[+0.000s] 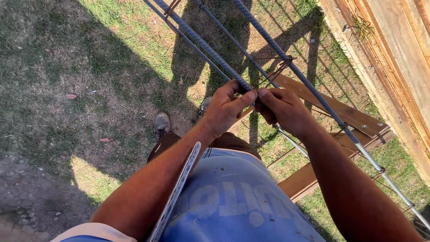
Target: The person uses wire twisters to tie thin wire around the intersections of a rebar grid. They wrap the wire by hand and twist it tight to secure the metal bars together on a wooden support frame.
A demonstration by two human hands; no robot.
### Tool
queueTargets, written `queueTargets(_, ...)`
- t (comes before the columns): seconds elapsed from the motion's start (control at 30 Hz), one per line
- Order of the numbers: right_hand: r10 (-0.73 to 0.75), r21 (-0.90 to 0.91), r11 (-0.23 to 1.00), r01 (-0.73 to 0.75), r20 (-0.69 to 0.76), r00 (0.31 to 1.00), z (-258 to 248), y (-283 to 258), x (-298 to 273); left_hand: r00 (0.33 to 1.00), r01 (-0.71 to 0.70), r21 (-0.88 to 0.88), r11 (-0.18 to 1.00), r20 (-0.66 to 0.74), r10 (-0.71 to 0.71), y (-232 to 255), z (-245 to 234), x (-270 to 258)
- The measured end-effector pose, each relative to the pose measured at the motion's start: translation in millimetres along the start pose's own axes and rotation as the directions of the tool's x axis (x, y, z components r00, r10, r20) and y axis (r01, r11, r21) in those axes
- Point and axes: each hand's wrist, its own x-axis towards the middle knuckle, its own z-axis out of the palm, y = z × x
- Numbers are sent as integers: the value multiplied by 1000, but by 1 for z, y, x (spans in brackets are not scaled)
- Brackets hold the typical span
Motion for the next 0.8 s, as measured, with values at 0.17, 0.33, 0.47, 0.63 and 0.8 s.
queueTargets(0.17, 41, 227, 973, -49, 41, 998, -8, 27, 3, 998, -67, 135, 989, -6, 68, -22, 1, -2)
queueTargets(0.33, 61, 185, 980, -69, 49, 997, -11, 16, 0, 994, -74, 175, 982, -71, 88, 5, 11, -1)
queueTargets(0.47, 14, -398, 917, -13, 0, 1000, -8, -55, -12, 989, -82, 131, 988, -116, 97, -5, 18, 5)
queueTargets(0.63, -245, -573, 819, 30, -303, 921, -28, -64, -7, 988, -67, 131, 989, -127, 84, 13, 16, 2)
queueTargets(0.8, -287, -751, 646, 137, -72, 955, -36, -98, 12, 987, -65, 158, 985, -134, 86, 25, 17, -3)
